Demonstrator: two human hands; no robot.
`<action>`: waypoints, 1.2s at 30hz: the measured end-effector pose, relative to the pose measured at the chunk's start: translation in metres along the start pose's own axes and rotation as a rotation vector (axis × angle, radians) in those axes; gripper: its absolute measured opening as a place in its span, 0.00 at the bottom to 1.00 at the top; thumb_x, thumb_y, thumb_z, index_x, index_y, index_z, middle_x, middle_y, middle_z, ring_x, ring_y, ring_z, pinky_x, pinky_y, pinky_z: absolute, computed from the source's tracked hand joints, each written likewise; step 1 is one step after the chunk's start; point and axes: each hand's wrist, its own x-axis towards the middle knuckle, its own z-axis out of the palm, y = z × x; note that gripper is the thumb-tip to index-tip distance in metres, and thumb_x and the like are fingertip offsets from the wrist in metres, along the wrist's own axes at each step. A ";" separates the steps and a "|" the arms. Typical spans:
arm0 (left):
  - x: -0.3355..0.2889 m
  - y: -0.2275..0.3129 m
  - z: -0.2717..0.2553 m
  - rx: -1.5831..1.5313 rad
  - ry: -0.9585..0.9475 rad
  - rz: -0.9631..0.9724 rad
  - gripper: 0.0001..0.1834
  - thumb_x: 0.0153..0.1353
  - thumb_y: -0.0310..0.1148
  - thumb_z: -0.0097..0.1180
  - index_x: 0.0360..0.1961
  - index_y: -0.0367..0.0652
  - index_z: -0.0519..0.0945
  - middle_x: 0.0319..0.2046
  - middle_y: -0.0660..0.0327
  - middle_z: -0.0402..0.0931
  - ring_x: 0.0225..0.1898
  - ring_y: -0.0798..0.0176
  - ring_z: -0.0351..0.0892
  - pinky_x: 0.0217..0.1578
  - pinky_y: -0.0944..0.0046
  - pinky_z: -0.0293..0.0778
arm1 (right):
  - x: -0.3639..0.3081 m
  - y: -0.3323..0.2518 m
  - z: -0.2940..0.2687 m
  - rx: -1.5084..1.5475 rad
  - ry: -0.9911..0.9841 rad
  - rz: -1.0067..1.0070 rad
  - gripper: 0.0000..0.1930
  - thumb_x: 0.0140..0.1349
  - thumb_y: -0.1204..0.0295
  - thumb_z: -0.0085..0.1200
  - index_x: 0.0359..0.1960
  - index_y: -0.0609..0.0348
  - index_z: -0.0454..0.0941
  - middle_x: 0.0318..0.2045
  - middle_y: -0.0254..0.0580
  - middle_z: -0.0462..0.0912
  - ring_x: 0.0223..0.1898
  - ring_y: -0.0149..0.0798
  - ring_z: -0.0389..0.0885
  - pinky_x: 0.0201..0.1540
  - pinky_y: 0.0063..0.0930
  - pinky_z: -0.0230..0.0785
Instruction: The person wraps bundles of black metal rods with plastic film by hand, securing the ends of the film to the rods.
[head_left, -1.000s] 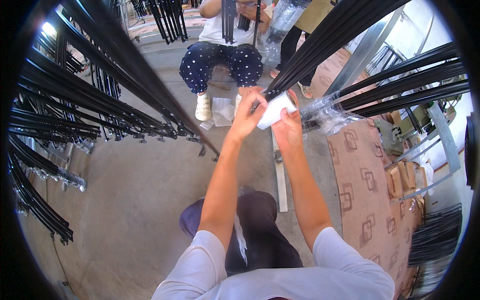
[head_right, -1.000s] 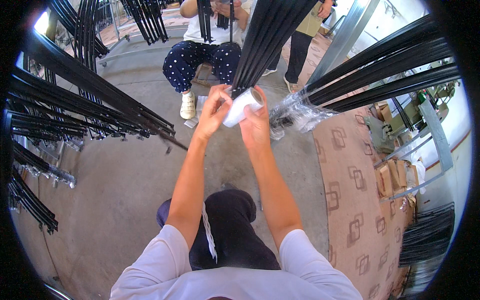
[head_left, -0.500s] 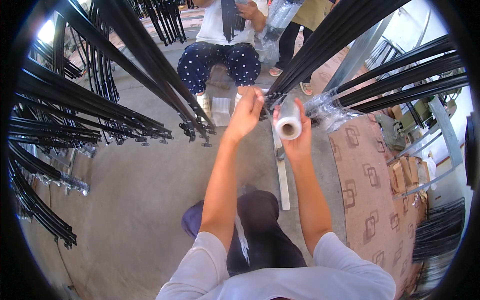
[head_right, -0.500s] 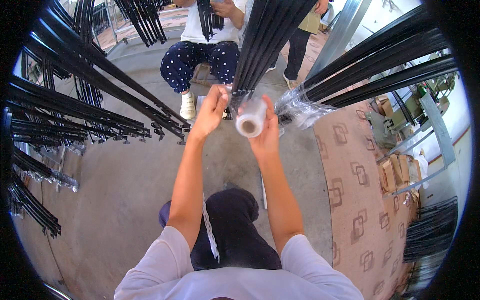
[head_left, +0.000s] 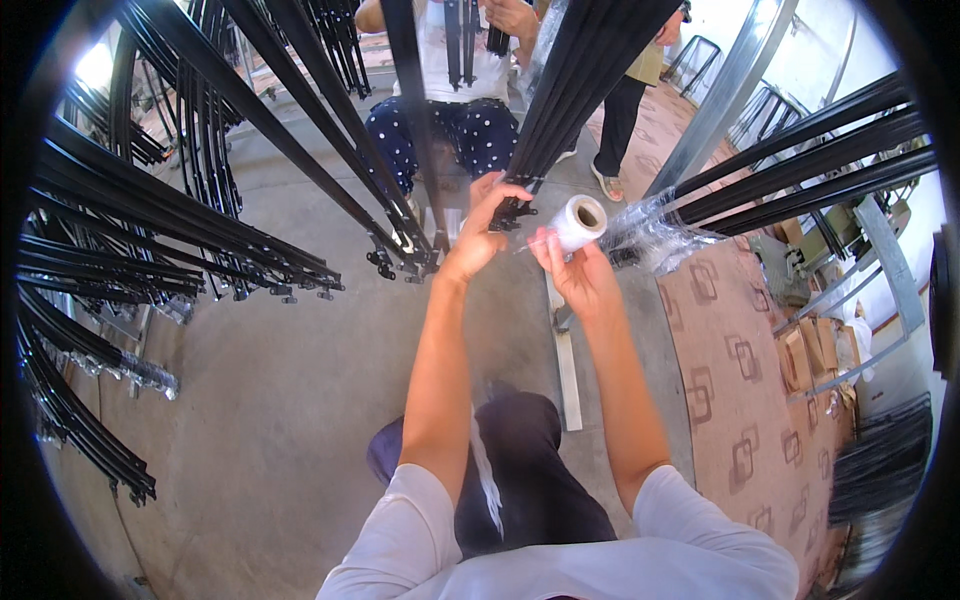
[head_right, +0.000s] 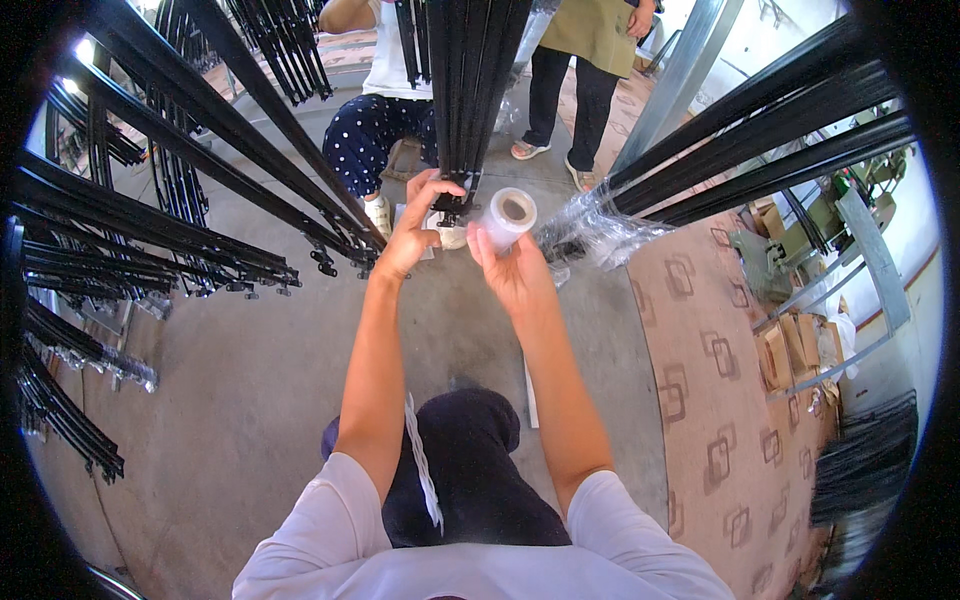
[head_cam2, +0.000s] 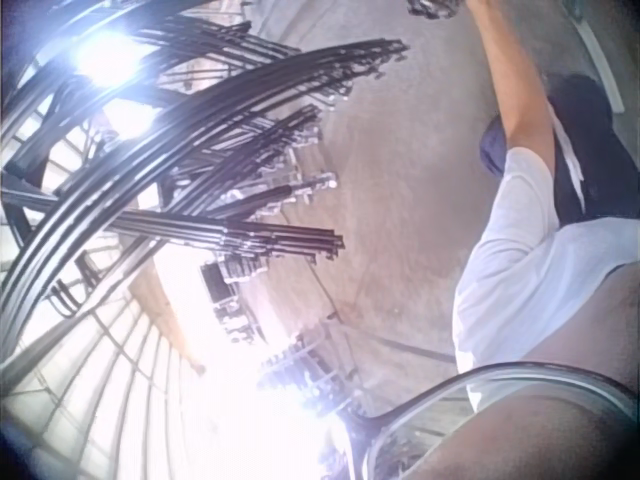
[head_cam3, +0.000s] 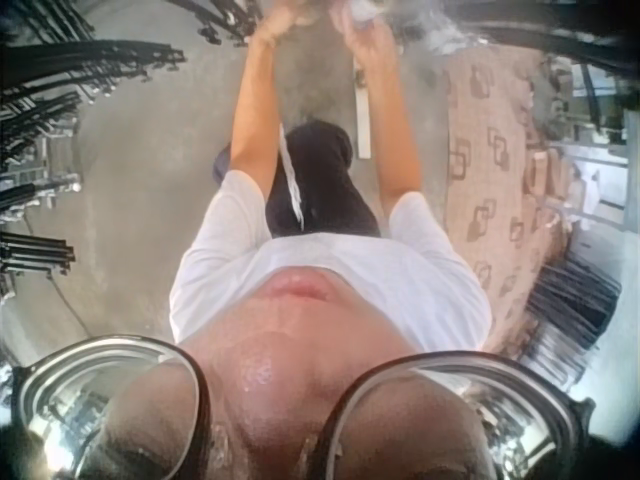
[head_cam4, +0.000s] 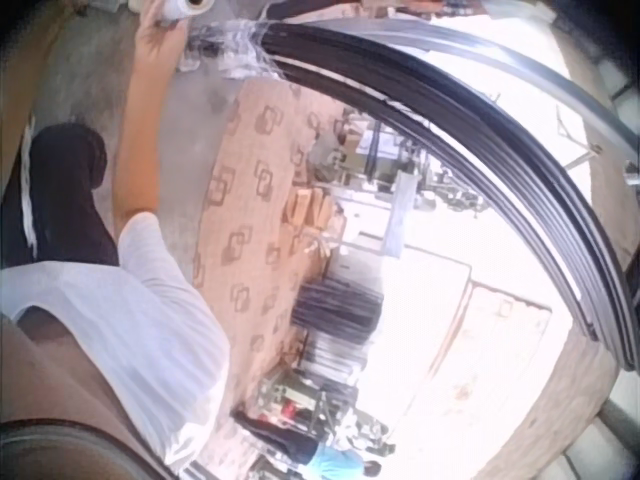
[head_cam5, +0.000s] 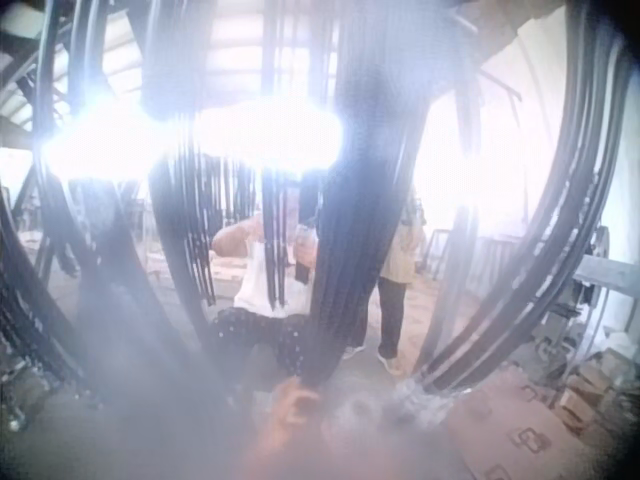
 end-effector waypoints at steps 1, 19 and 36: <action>0.000 -0.003 -0.002 -0.062 -0.019 -0.026 0.34 0.22 0.17 0.44 0.41 0.48 0.71 0.54 0.55 0.52 0.62 0.52 0.42 0.61 0.61 0.39 | 0.007 -0.001 0.001 -0.040 0.012 -0.007 0.20 0.60 0.67 0.45 0.49 0.70 0.61 0.48 0.61 0.60 0.49 0.50 0.63 0.48 0.33 0.72; 0.053 -0.044 0.004 -0.222 -0.071 -0.049 0.14 0.41 0.25 0.54 0.34 0.44 0.76 0.44 0.59 0.60 0.53 0.58 0.55 0.54 0.63 0.51 | 0.072 -0.027 0.022 0.134 0.006 0.034 0.20 0.59 0.58 0.45 0.43 0.64 0.67 0.38 0.50 0.69 0.39 0.46 0.70 0.38 0.26 0.75; 0.061 -0.034 0.055 -0.214 0.360 0.086 0.07 0.61 0.34 0.46 0.29 0.43 0.67 0.24 0.71 0.63 0.26 0.79 0.58 0.26 0.78 0.56 | 0.024 -0.005 0.020 -0.844 -0.037 -0.411 0.25 0.56 0.60 0.51 0.48 0.62 0.59 0.43 0.45 0.67 0.43 0.43 0.70 0.50 0.34 0.66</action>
